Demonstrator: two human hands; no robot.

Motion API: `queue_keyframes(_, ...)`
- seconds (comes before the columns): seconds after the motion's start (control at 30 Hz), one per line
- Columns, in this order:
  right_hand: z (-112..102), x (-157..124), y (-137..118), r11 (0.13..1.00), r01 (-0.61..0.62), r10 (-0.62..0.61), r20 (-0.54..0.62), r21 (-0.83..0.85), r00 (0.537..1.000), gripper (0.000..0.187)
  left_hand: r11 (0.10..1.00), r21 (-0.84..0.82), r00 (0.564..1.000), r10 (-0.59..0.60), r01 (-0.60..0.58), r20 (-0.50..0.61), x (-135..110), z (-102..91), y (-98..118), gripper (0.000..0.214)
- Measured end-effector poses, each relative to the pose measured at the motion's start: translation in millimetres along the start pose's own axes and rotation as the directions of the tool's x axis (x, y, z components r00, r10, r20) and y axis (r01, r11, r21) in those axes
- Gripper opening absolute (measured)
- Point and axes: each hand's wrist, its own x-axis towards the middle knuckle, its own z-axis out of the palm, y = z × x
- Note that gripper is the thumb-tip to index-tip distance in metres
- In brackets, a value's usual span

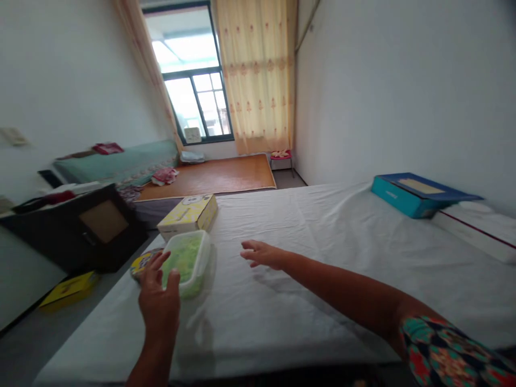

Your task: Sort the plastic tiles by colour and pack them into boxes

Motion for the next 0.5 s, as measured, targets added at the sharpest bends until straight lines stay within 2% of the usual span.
queue_keyframes(0.07, -42, -34, 3, 0.997, 0.015, -0.02, -0.065, -0.07, 0.998, 0.069, 0.997, -0.018, 0.991, 0.072, -0.07, 0.109, -2, 19.8, 22, 0.04)
queue_keyframes(0.17, -114, -91, 1, 0.996, 0.003, -0.026, -0.241, -0.092, 0.97, 0.065, 0.988, -0.044, 0.952, 0.154, -0.148, 0.264, -7, 54.2, 52, 0.038)
queue_keyframes(0.23, -165, -130, -5, 0.997, -0.004, -0.029, -0.394, -0.083, 0.919, 0.06, 0.982, -0.071, 0.917, 0.19, -0.176, 0.35, -12, 78.8, 69, 0.038)
queue_keyframes(0.27, -192, -148, -9, 0.997, -0.009, -0.031, -0.476, -0.082, 0.879, 0.056, 0.979, -0.09, 0.898, 0.203, -0.182, 0.391, -15, 91.2, 77, 0.037)
queue_keyframes(0.3, -220, -166, -13, 0.996, -0.017, -0.035, -0.562, -0.087, 0.827, 0.051, 0.977, -0.108, 0.876, 0.213, -0.185, 0.432, -18, 103.5, 85, 0.038)
queue_keyframes(0.37, -276, -201, -22, 0.992, -0.037, -0.062, -0.728, -0.119, 0.682, 0.041, 0.972, -0.14, 0.83, 0.234, -0.188, 0.507, -26, 127.7, 99, 0.037)
queue_keyframes(0.43, -333, -234, -31, 0.979, -0.089, -0.117, -0.861, -0.184, 0.496, 0.034, 0.965, -0.167, 0.78, 0.261, -0.201, 0.57, -34, 151.5, 112, 0.037)
queue_keyframes(0.5, -385, -265, -40, 0.947, -0.208, -0.177, -0.94, -0.243, 0.292, 0.032, 0.958, -0.184, 0.728, 0.288, -0.221, 0.623, -42, 174.9, 123, 0.035)
